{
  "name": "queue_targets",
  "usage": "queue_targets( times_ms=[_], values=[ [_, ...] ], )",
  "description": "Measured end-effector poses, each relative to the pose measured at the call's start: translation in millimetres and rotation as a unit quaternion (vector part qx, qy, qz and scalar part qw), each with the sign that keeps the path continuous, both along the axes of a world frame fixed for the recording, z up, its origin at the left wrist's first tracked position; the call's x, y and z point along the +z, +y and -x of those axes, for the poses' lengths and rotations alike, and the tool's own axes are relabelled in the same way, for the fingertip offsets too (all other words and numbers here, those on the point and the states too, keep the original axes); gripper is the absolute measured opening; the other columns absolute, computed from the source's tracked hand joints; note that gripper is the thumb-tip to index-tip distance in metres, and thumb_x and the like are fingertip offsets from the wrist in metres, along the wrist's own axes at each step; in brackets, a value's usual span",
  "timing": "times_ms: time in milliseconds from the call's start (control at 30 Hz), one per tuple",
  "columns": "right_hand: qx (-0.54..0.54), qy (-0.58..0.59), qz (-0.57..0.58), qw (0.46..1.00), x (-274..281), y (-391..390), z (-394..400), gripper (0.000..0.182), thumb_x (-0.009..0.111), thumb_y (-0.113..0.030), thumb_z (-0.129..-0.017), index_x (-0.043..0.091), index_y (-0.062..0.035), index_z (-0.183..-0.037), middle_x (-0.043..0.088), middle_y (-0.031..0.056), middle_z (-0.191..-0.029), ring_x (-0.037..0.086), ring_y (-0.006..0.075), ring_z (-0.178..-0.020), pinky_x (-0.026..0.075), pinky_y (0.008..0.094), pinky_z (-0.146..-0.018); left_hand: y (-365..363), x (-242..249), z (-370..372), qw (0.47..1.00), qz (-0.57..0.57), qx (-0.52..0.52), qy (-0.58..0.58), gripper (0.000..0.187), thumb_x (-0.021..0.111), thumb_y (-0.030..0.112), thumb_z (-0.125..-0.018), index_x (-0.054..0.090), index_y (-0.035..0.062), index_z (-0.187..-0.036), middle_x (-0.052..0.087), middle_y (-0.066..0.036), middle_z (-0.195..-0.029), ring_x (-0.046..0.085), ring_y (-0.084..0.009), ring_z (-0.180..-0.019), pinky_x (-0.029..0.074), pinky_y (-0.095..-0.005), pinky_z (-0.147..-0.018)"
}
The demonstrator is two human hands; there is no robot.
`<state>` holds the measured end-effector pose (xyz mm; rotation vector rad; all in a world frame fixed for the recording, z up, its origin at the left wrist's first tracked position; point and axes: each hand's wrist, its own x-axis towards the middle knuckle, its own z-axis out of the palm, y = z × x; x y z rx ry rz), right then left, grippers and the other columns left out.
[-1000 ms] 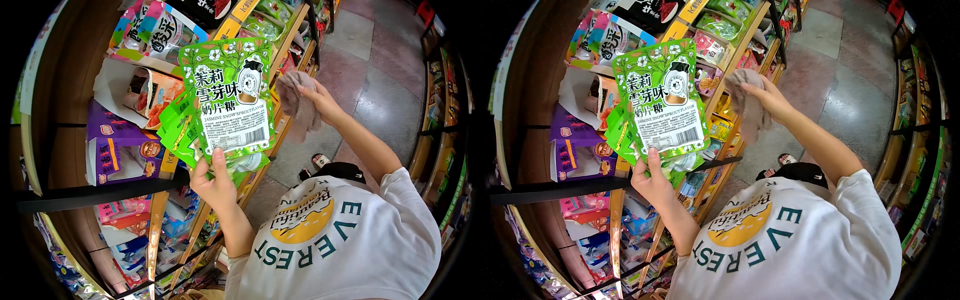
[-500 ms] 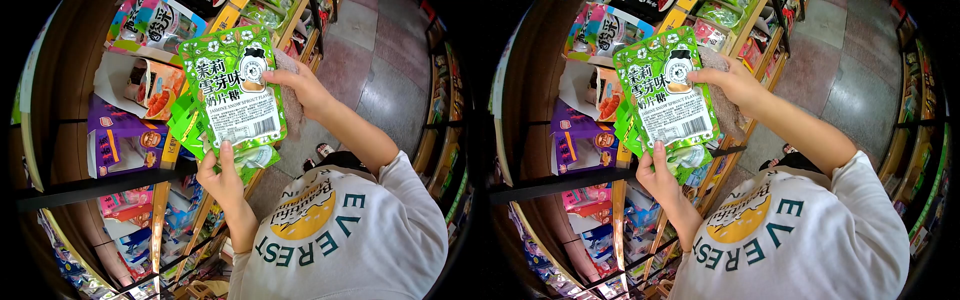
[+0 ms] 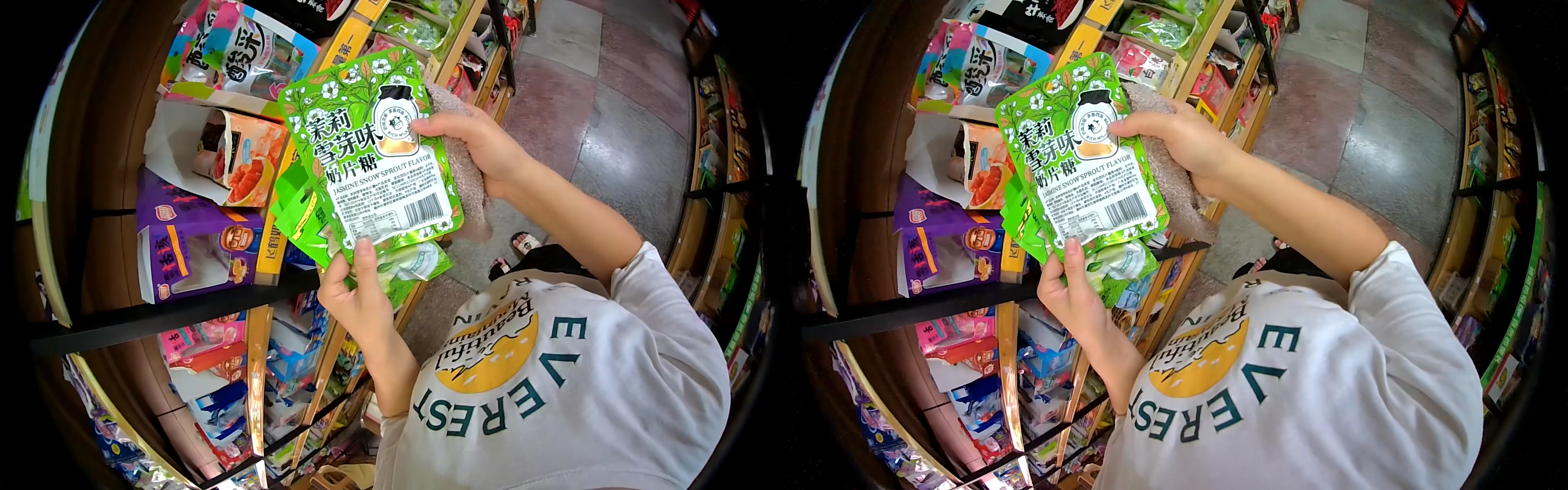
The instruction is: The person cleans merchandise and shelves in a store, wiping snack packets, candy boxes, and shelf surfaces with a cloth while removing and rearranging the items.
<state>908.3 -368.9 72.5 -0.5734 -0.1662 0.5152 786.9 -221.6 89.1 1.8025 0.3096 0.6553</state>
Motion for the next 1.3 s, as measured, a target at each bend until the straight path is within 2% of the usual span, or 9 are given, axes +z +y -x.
queue_targets(
  times_ms=[533, 733, 800, 933, 1000, 1067, 1133, 1233, 1300],
  values=[
    [-0.040, -0.035, -0.022, 0.998, 0.6, -8.3, 2.8, 0.041, 0.061, -0.007, -0.072, 0.048, 0.0001, -0.110, 0.059, 0.0083, -0.100, 0.057, 0.0150, -0.089, 0.046, 0.0279, -0.078, 21.3, -4.8, 5.6, 0.992, -0.116, 0.038, 0.001, 0.019, 0.055, 0.011, -0.081, 0.062, -0.0066, -0.086, 0.062, -0.008, -0.079, 0.053, -0.0093, -0.073, 0.042, -0.0232, -0.068],
    [-0.223, -0.232, 0.193, 0.927, 11.9, -2.6, 24.4, 0.046, 0.066, -0.011, -0.070, 0.048, -0.0004, -0.111, 0.058, 0.0064, -0.096, 0.055, 0.0132, -0.089, 0.043, 0.0257, -0.078, 5.0, 5.6, -21.2, 0.897, -0.436, 0.005, -0.073, 0.032, 0.054, 0.027, -0.081, 0.063, 0.0000, -0.095, 0.058, -0.019, -0.095, 0.052, -0.0272, -0.091, 0.038, -0.0359, -0.083],
    [-0.136, -0.262, 0.206, 0.933, 15.6, -0.5, 36.1, 0.054, 0.064, -0.014, -0.074, 0.040, 0.0017, -0.119, 0.052, 0.0081, -0.109, 0.050, 0.0142, -0.099, 0.041, 0.0298, -0.085, 1.3, -0.3, -33.5, 0.912, -0.385, -0.077, -0.119, 0.038, 0.059, 0.037, -0.075, 0.060, 0.0008, -0.087, 0.050, -0.023, -0.105, 0.045, -0.0385, -0.096, 0.036, -0.0415, -0.084],
    [-0.063, -0.267, 0.215, 0.937, 4.3, 8.3, 44.3, 0.053, 0.063, -0.021, -0.079, 0.038, 0.0008, -0.121, 0.051, 0.0069, -0.110, 0.047, 0.0121, -0.099, 0.038, 0.0276, -0.087, -1.2, -6.1, -32.7, 0.969, -0.233, -0.070, -0.046, 0.026, 0.046, 0.019, -0.084, 0.055, -0.0057, -0.079, 0.053, -0.021, -0.087, 0.048, -0.0330, -0.088, 0.036, -0.0373, -0.077],
    [-0.027, -0.214, 0.156, 0.964, 1.6, 8.2, 47.7, 0.054, 0.062, -0.023, -0.079, 0.038, 0.0014, -0.121, 0.051, 0.0067, -0.110, 0.047, 0.0124, -0.100, 0.038, 0.0275, -0.087, -3.7, -15.6, -44.8, 0.957, -0.247, -0.020, -0.148, 0.029, 0.038, 0.015, -0.087, 0.052, -0.0061, -0.073, 0.053, -0.018, -0.079, 0.048, -0.0320, -0.079, 0.037, -0.0372, -0.071],
    [-0.061, -0.204, 0.178, 0.961, -12.2, 11.7, 50.8, 0.053, 0.065, -0.026, -0.074, 0.045, 0.0010, -0.115, 0.056, 0.0129, -0.103, 0.054, 0.0178, -0.094, 0.042, 0.0304, -0.082, 2.6, -16.2, -44.0, 0.967, -0.239, -0.018, -0.081, 0.031, 0.036, 0.015, -0.089, 0.052, -0.0063, -0.073, 0.054, -0.016, -0.079, 0.049, -0.0288, -0.077, 0.037, -0.0358, -0.069],
    [-0.129, -0.385, 0.299, 0.863, -29.0, 5.5, 51.1, 0.048, 0.065, -0.020, -0.072, 0.047, -0.0001, -0.113, 0.057, 0.0105, -0.101, 0.055, 0.0160, -0.091, 0.043, 0.0302, -0.080, 7.3, -15.3, -43.5, 0.973, -0.229, -0.015, -0.014, 0.033, 0.034, 0.016, -0.090, 0.053, -0.0065, -0.074, 0.055, -0.015, -0.079, 0.049, -0.0256, -0.075, 0.037, -0.0344, -0.067],
    [-0.136, -0.366, 0.342, 0.855, -68.3, -11.3, 44.2, 0.045, 0.064, -0.016, -0.070, 0.049, -0.0006, -0.110, 0.058, 0.0093, -0.097, 0.056, 0.0162, -0.088, 0.044, 0.0307, -0.078, 8.3, -8.5, -51.1, 0.998, -0.043, -0.012, -0.045, 0.041, 0.033, 0.024, -0.092, 0.055, -0.0075, -0.079, 0.058, -0.009, -0.081, 0.051, -0.0131, -0.069, 0.039, -0.0264, -0.063],
    [-0.214, -0.243, 0.327, 0.888, -76.5, -18.6, 25.4, 0.044, 0.064, -0.015, -0.069, 0.050, -0.0014, -0.109, 0.059, 0.0099, -0.093, 0.057, 0.0172, -0.085, 0.044, 0.0309, -0.076, 11.3, -4.0, -50.0, 0.998, -0.049, -0.011, -0.043, 0.042, 0.032, 0.024, -0.092, 0.055, -0.0075, -0.077, 0.058, -0.009, -0.079, 0.050, -0.0135, -0.068, 0.039, -0.0267, -0.063]
  ],
)
